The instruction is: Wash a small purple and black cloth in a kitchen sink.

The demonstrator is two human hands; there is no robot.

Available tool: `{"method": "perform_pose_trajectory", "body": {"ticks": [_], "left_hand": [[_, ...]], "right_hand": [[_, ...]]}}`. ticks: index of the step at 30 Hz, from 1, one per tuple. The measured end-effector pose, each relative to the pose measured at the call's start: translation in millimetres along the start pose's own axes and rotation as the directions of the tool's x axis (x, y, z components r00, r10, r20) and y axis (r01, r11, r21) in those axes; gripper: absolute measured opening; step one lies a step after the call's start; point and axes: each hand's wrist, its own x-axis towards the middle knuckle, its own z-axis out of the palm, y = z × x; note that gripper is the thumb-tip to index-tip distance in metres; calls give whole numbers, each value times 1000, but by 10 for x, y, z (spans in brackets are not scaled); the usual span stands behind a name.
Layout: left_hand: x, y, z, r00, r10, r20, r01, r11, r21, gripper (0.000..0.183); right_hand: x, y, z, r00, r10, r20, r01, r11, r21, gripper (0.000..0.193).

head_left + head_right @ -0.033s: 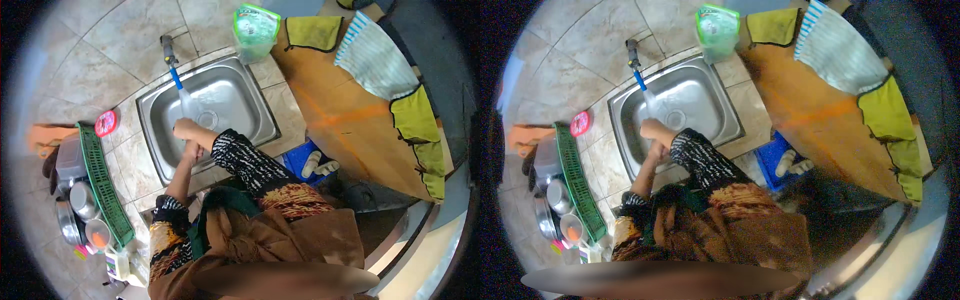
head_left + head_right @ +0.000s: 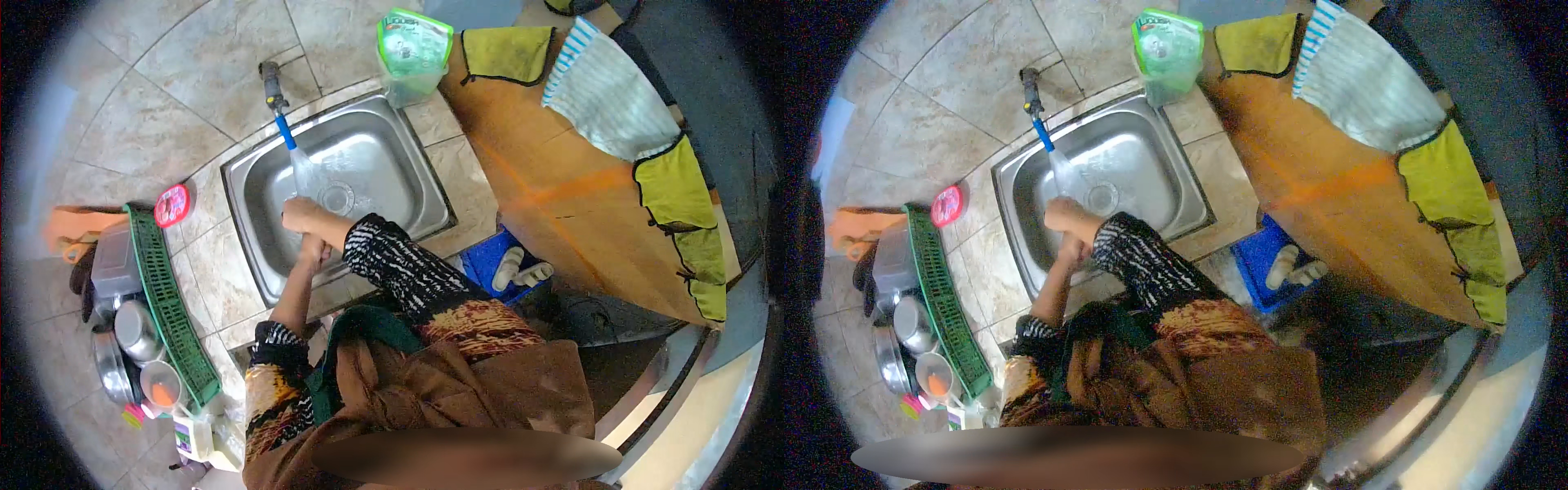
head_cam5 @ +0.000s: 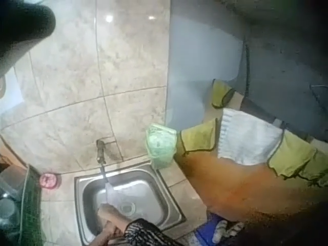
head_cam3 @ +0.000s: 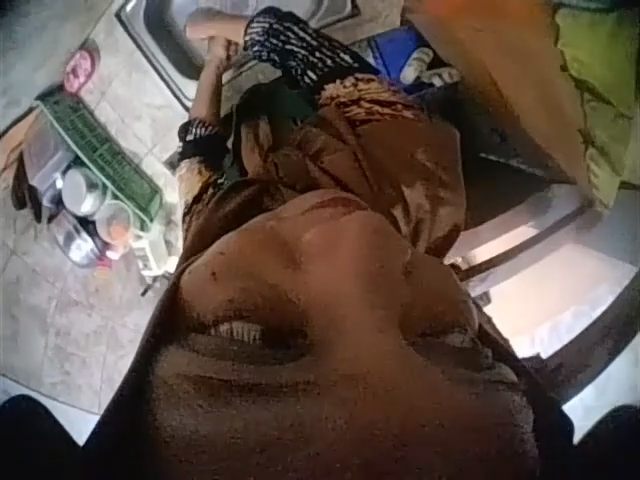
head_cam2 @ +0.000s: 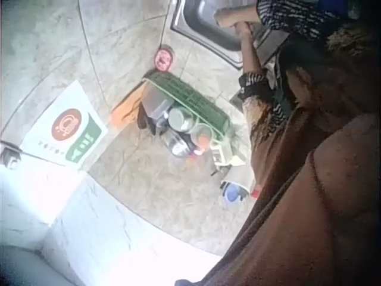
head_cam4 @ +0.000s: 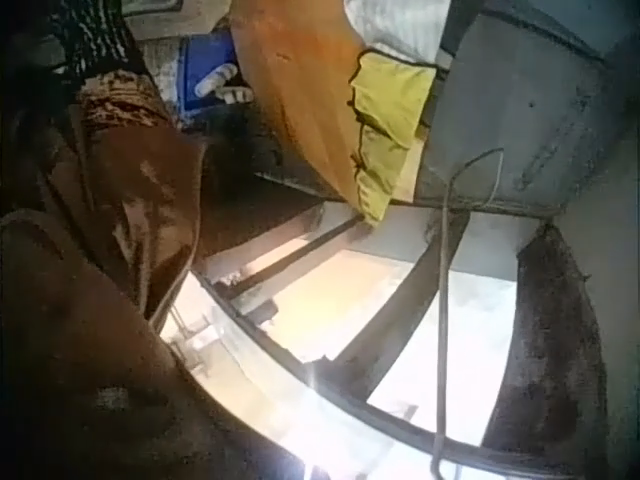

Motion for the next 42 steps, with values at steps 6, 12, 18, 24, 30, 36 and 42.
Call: {"method": "perform_pose_trajectory", "body": {"ticks": [6, 12, 18, 24, 30, 36, 42], "left_hand": [[17, 35, 67, 983, -180, -20, 177, 977, -123, 22], [435, -911, 56, 977, 157, -144, -132, 976, 172, 31], [423, -864, 92, 759, 527, -382, -331, 817, 472, 33], [-229, -60, -263, 941, -251, -227, 170, 931, -324, 20], [-883, 403, -517, 947, -63, -315, -152, 777, -612, 20], [-1120, 377, -660, 948, -23, -318, -194, 750, -632, 30], [-1025, 464, -576, 943, 50, -330, -254, 750, -611, 35]], "right_hand": [[-82, -78, -124, 989, 107, 98, -104, 994, -35, 23], [-76, -333, -126, 980, 73, 184, -55, 993, -102, 28], [-68, -256, 33, 993, 65, 96, -58, 995, -78, 29], [-150, -511, -307, 992, -51, -116, 34, 989, -145, 34], [44, -610, -2026, 680, -333, -653, -4, 889, -458, 37], [513, -261, -2042, 962, 36, -272, -186, 814, -550, 33], [546, -356, -1993, 950, 73, -303, -203, 883, -424, 26]]}}
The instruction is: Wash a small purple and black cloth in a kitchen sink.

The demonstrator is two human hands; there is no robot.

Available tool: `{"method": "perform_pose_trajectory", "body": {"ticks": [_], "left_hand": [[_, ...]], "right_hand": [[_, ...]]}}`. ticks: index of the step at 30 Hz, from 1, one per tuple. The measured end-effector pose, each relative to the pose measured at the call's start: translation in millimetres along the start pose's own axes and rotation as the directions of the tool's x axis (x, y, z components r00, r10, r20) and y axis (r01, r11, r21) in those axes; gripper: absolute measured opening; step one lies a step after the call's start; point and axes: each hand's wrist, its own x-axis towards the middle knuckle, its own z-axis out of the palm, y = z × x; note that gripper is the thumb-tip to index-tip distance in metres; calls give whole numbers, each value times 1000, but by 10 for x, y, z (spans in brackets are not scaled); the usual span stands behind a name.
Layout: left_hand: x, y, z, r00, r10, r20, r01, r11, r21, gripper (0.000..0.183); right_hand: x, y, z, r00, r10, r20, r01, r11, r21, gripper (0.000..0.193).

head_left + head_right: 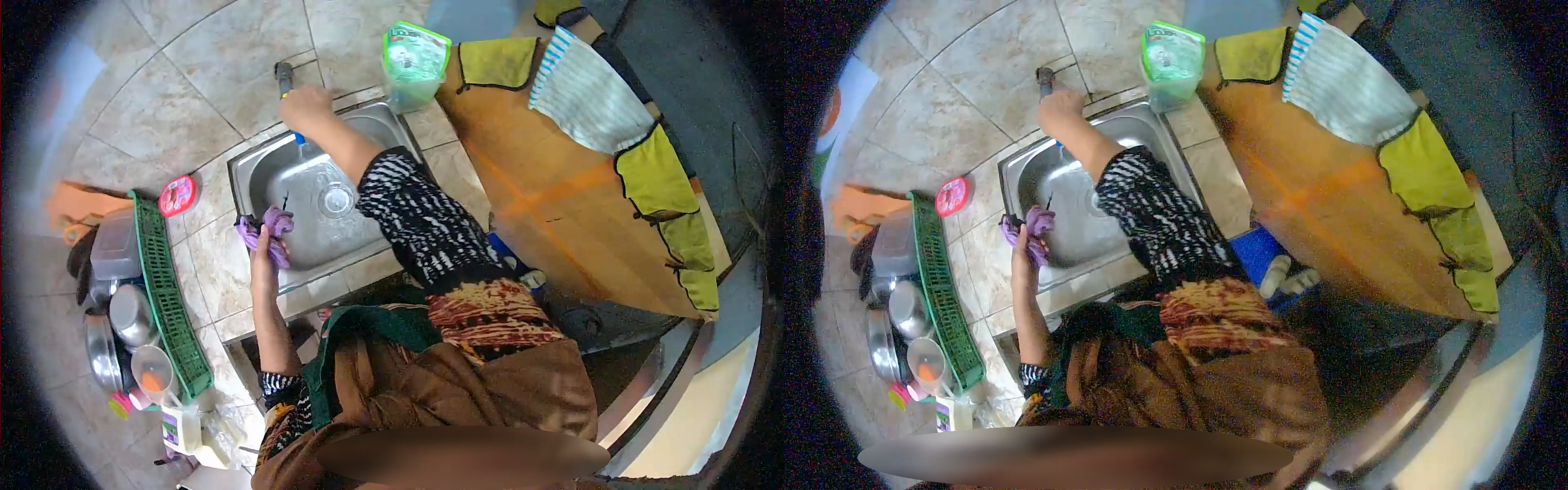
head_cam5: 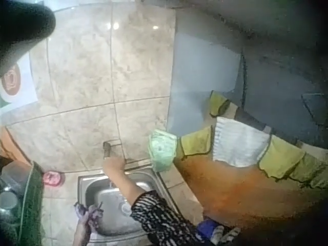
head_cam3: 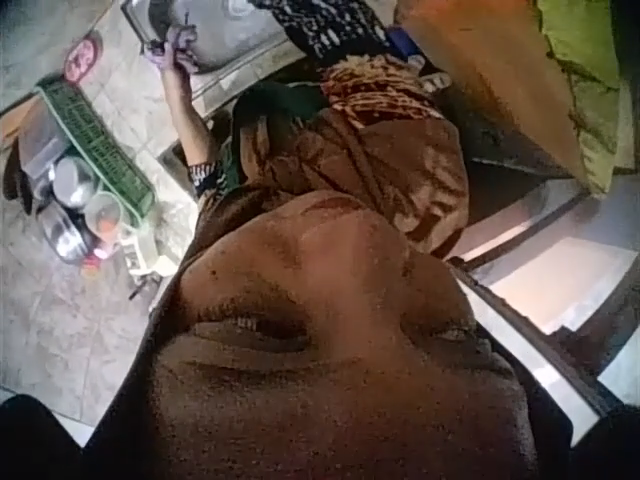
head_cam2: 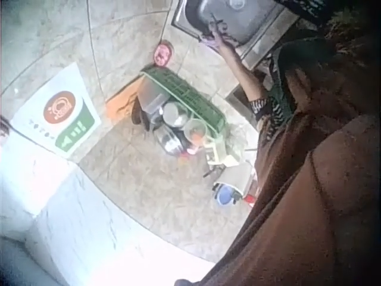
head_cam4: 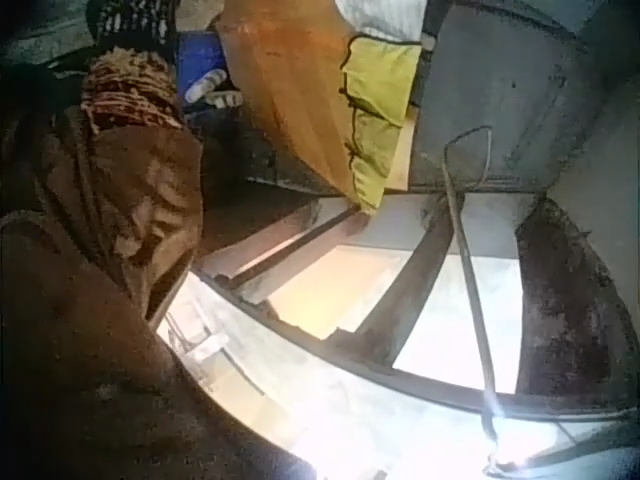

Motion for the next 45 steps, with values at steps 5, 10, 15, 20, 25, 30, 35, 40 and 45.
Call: {"method": "perform_pose_trajectory", "body": {"ticks": [5, 10, 15, 20, 25, 30, 35, 40, 45], "left_hand": [[16, -112, 142, 1000, -30, -2, 30, 997, 75, 41], [-126, -72, 226, 994, 78, -70, -58, 964, 261, 50], [-194, 286, 399, 997, 72, -33, -58, 952, 301, 52], [-331, 467, 354, 977, -116, 181, 156, 962, -225, 39], [-454, 678, 549, 973, 36, 228, 80, 874, -479, 36], [-365, 688, 397, 993, 61, 98, -44, 985, -167, 34], [-484, 795, 718, 995, 76, 66, -61, 976, -207, 34], [-103, 648, 624, 976, 126, 179, -108, 988, -110, 37], [-152, 585, 368, 990, 92, 107, -112, 975, 192, 41]], "right_hand": [[-74, -160, -99, 993, 95, 75, -107, 976, 187, 29], [-136, 11, 64, 899, -54, 435, -317, 607, 729, 41], [-939, 948, 739, 947, -165, 276, 129, 981, 143, 43], [-1592, 425, 141, 908, -330, 257, -181, 245, 952, 29], [-1815, 140, 37, 906, -422, 8, 15, 52, 999, 27], [-1653, 594, -116, 939, -343, 11, 142, 418, 897, 23], [-1584, 761, -167, 936, -352, 1, 178, 474, 862, 23], [-1581, 635, -293, 865, -498, 55, 177, 407, 896, 26], [-1561, 729, -537, 968, 10, -251, 234, 330, 915, 32]]}}
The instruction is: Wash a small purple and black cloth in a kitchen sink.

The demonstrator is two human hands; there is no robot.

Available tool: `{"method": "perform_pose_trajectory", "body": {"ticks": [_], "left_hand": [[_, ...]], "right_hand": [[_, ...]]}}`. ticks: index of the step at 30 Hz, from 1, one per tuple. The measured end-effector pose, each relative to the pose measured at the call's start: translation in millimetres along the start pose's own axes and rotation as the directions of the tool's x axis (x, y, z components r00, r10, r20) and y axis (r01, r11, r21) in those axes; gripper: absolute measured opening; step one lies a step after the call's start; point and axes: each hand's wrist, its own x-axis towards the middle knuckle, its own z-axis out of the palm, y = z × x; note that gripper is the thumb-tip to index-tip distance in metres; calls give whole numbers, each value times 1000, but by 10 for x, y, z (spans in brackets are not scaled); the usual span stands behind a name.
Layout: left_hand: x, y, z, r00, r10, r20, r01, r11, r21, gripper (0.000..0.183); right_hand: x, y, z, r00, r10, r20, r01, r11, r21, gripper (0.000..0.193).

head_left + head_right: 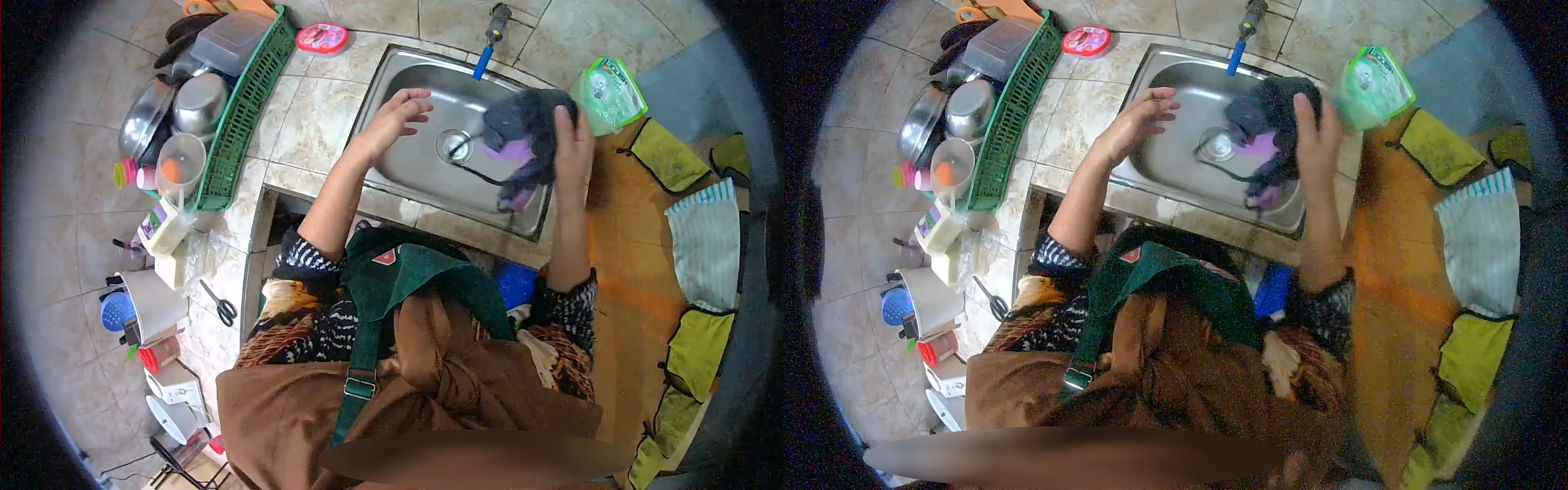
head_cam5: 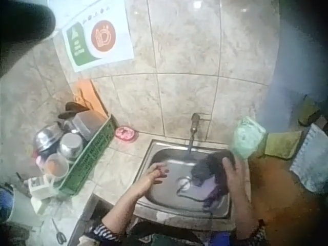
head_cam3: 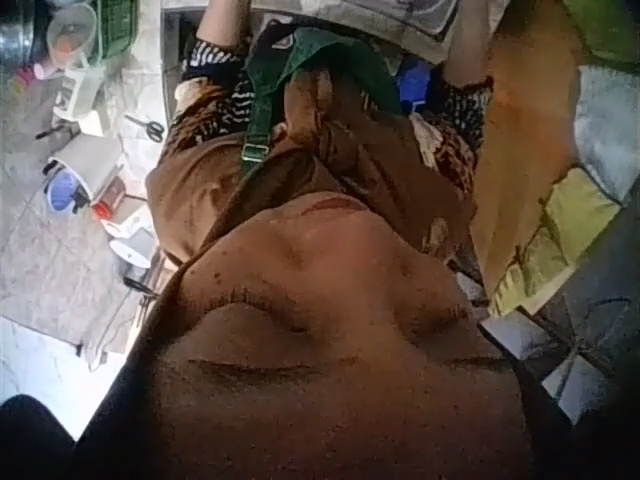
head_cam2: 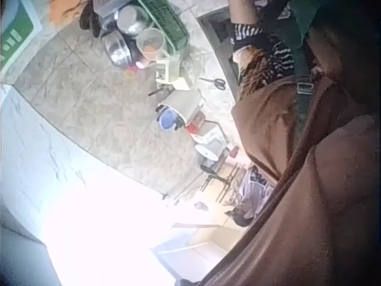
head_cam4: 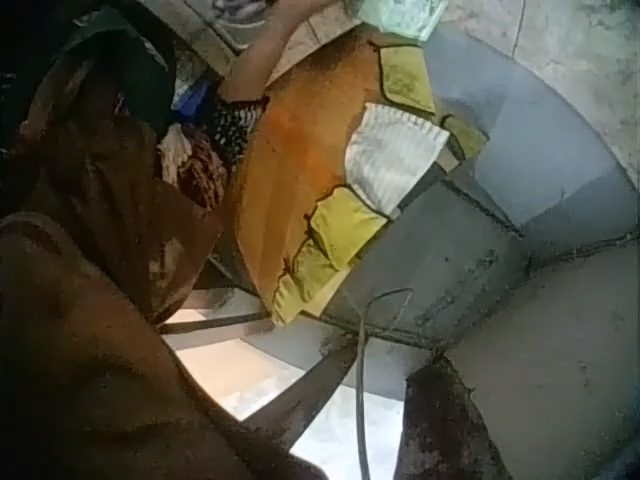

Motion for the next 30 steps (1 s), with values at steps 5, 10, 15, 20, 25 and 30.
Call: {"method": "perform_pose_trajectory", "body": {"ticks": [5, 10, 15, 20, 25, 30], "left_hand": [[-138, -302, -193, 985, 157, -73, -154, 987, 36, 28], [-100, -170, -175, 984, 112, -140, -114, 993, -5, 31], [-370, -239, -448, 943, 164, -290, -210, 968, -136, 29], [-566, -303, -792, 930, 142, -338, -212, 961, -177, 36], [-474, -331, -950, 953, 216, -213, -186, 971, 152, 16], [-333, -218, -710, 921, 388, 6, -387, 918, 83, 59]], "right_hand": [[-68, 603, -187, 974, 126, 189, 46, 705, -707, 34], [-25, 1590, -767, 999, 44, -25, -44, 507, -861, 36], [243, 1147, -745, 992, 109, 59, 3, 457, -889, 36], [233, 687, -559, 957, -87, -278, -159, 643, -750, 39], [194, 590, -395, 934, 10, -357, -306, 536, -787, 39], [142, 227, -373, 906, -213, -366, -156, 635, -756, 34]]}}
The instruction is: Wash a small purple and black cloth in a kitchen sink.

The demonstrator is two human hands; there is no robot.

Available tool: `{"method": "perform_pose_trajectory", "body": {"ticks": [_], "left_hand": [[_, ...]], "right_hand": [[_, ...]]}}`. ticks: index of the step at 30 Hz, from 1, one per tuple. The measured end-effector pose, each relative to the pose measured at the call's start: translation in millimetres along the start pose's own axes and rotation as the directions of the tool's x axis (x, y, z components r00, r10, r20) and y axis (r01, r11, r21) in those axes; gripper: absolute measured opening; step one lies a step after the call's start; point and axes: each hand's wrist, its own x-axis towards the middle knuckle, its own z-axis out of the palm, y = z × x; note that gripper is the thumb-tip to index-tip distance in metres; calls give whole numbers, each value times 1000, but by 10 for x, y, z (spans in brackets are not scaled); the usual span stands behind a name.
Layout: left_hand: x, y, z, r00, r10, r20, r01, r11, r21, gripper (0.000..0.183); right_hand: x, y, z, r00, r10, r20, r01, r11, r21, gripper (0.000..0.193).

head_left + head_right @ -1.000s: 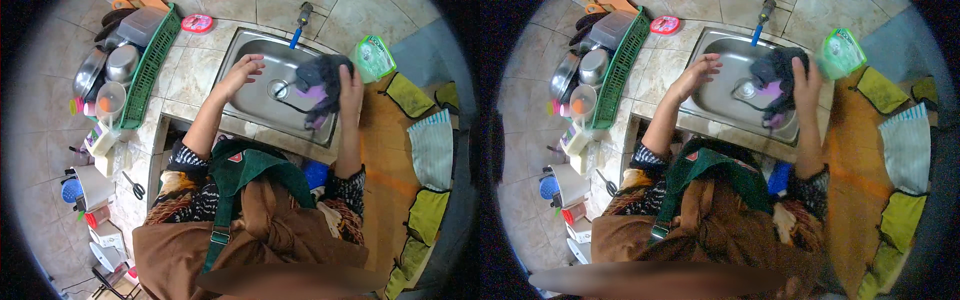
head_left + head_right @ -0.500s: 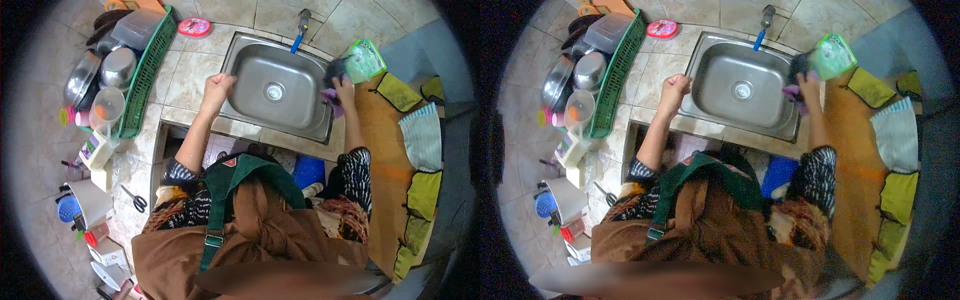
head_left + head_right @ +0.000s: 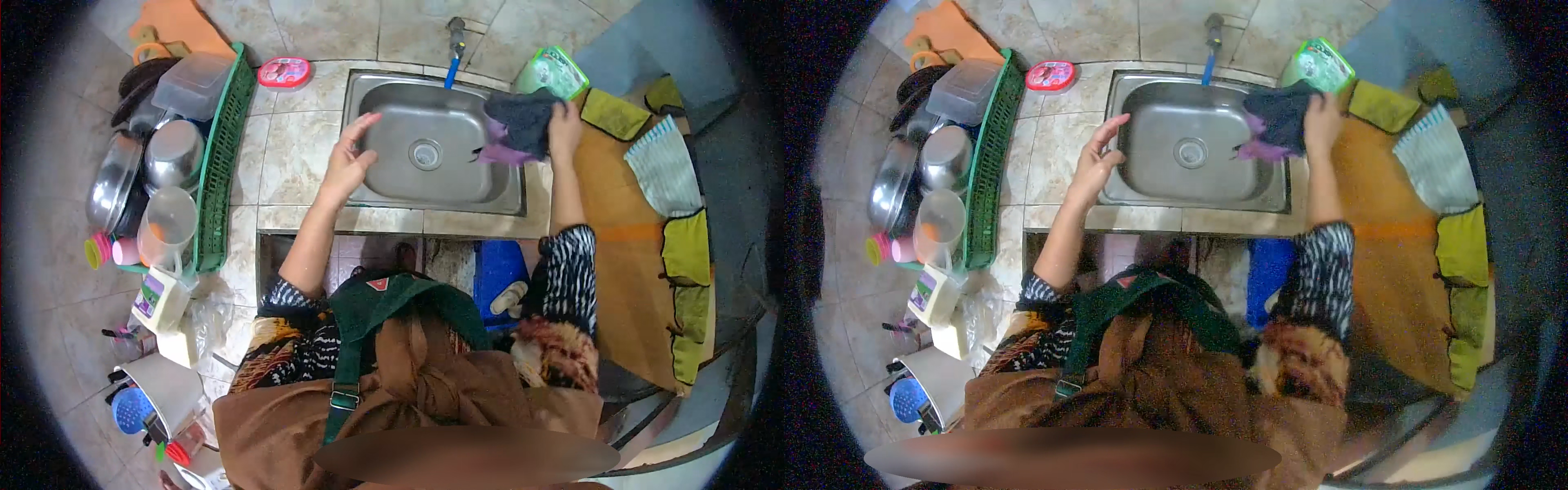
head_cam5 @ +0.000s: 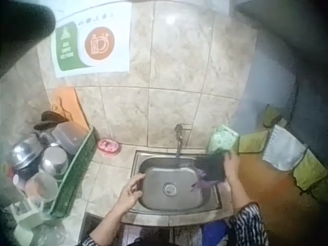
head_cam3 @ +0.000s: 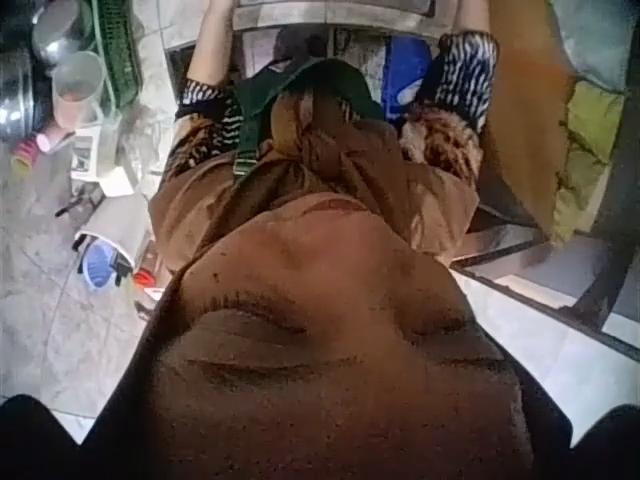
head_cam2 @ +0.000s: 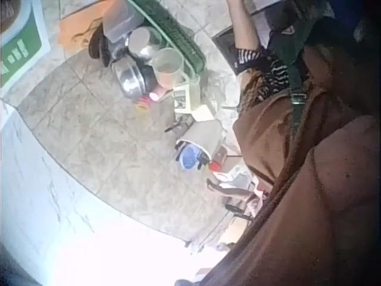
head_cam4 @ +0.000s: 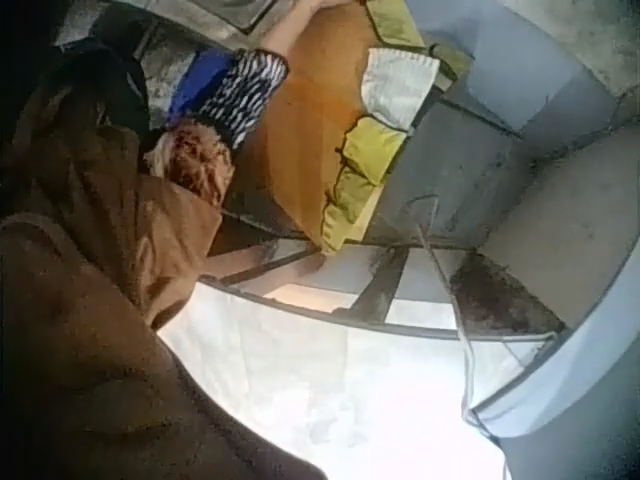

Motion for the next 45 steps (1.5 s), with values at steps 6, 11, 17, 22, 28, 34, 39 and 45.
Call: {"method": "perform_pose_trajectory", "body": {"ticks": [6, 11, 17, 22, 28, 34, 39, 45], "left_hand": [[-54, -290, 165, 995, 10, 100, 2, 994, -114, 35], [-280, -49, 371, 823, -302, 480, 504, 779, -373, 46], [-550, 443, 111, 926, -374, 59, 213, 384, -899, 31], [-930, 725, -186, 853, -474, -218, 172, 651, -740, 34], [-975, 817, -120, 964, -204, -170, 194, 978, -73, 47], [-1195, 1061, -502, 860, -374, -347, 494, 781, 383, 49], [-953, 1029, -757, 898, 48, -437, 71, 965, 252, 26], [-377, 1237, -668, 933, 118, -340, -77, 988, 132, 20]], "right_hand": [[-70, -223, 6, 861, -17, 509, 114, 981, -159, 52], [-631, -1467, -231, 642, -315, 699, 163, 947, 277, 33], [-1634, -2352, -166, 218, -634, 742, 484, 731, 482, 33], [-925, -2286, 226, 73, -807, 586, 194, 588, 785, 37], [-1201, -2577, 986, -151, -592, 792, -900, 414, 137, 47], [-1078, -2615, 967, -139, -727, 673, -533, 627, 567, 29], [-620, -2820, 562, 41, -760, 648, -69, 645, 761, 26], [-405, -2600, 170, 169, -781, 601, -212, 567, 796, 39]]}}
